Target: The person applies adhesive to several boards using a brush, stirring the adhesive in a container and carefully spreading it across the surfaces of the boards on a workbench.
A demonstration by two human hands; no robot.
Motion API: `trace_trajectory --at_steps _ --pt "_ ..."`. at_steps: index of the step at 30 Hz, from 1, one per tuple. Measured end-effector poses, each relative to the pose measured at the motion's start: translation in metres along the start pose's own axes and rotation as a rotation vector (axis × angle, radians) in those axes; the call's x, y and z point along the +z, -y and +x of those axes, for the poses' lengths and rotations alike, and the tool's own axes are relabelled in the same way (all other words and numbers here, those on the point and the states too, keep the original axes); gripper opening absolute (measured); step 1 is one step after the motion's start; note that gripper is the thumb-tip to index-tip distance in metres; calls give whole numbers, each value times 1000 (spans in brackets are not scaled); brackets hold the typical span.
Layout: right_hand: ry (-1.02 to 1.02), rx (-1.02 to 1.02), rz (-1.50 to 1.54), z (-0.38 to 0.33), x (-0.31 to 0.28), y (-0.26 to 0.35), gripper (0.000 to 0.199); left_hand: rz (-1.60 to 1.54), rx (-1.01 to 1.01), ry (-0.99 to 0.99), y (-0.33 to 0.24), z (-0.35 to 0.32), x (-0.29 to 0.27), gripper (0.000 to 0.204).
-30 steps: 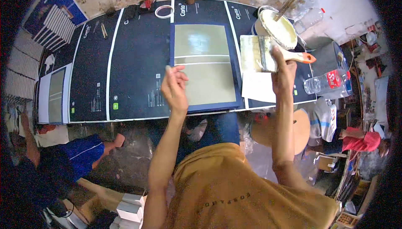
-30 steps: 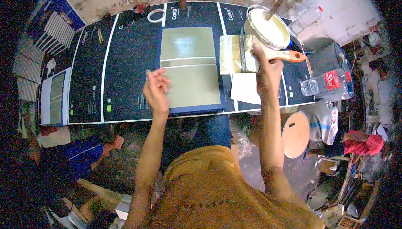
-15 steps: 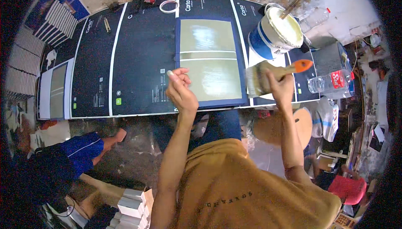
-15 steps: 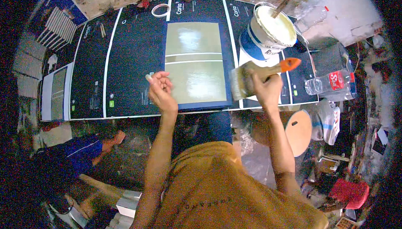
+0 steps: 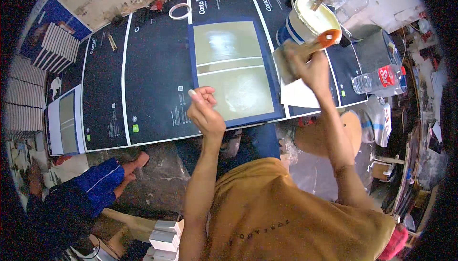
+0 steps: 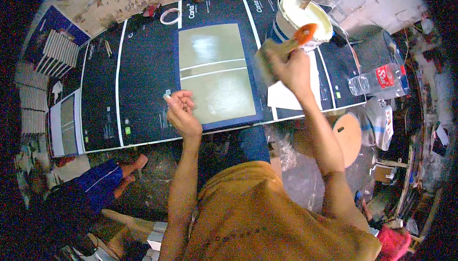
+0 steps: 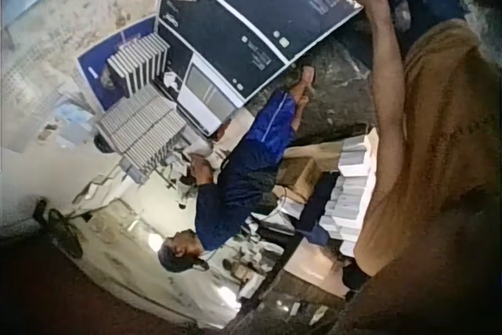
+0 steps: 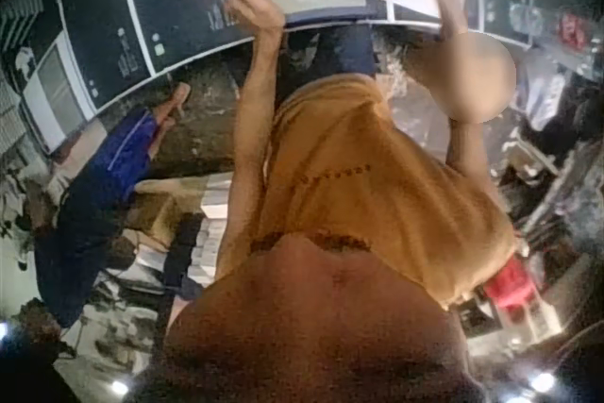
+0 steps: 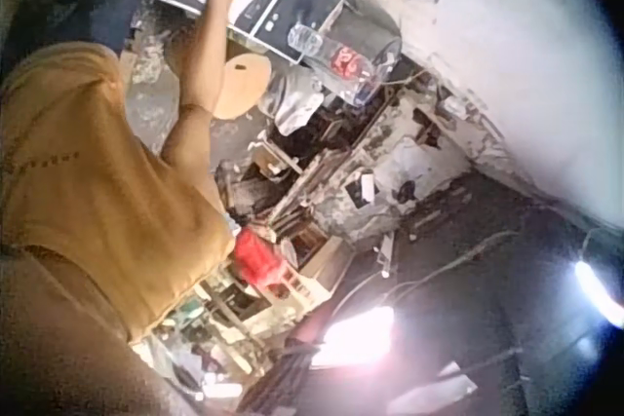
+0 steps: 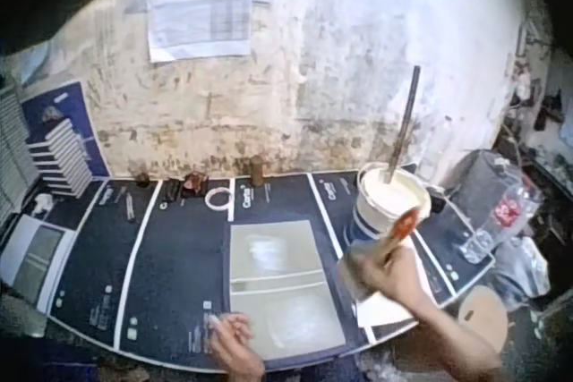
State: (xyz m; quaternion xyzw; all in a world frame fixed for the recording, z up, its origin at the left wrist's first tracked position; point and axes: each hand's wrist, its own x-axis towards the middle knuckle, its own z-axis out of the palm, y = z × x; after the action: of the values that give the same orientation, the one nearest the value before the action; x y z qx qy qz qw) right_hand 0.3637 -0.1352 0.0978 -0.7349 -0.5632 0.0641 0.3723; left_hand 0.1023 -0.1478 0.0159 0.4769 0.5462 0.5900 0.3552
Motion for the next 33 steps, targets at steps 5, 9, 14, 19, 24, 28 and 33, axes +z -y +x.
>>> trace_trajectory --at_steps 5,9,14,19,24,28,33 --pt "-285 72 503 41 -43 -18 34 50 -33 -33 1 0 0 60" --pt "-460 145 797 20 -59 -19 32 29 -60 -27 -3 -1 -3 51" --pt "-481 237 926 -29 -89 -60 36 138 -99 20 -23 32 11 32" --pt "-577 456 706 -84 -113 -94 42 537 409 254 -45 125 120 46" --pt "-680 526 854 -111 -133 -110 42 1081 171 601 -46 171 211 51" --pt "-719 507 793 -119 -148 -133 38 1231 169 662 -41 171 234 48" --pt "-736 523 844 -126 -149 -158 34 1270 153 622 -42 174 242 44"
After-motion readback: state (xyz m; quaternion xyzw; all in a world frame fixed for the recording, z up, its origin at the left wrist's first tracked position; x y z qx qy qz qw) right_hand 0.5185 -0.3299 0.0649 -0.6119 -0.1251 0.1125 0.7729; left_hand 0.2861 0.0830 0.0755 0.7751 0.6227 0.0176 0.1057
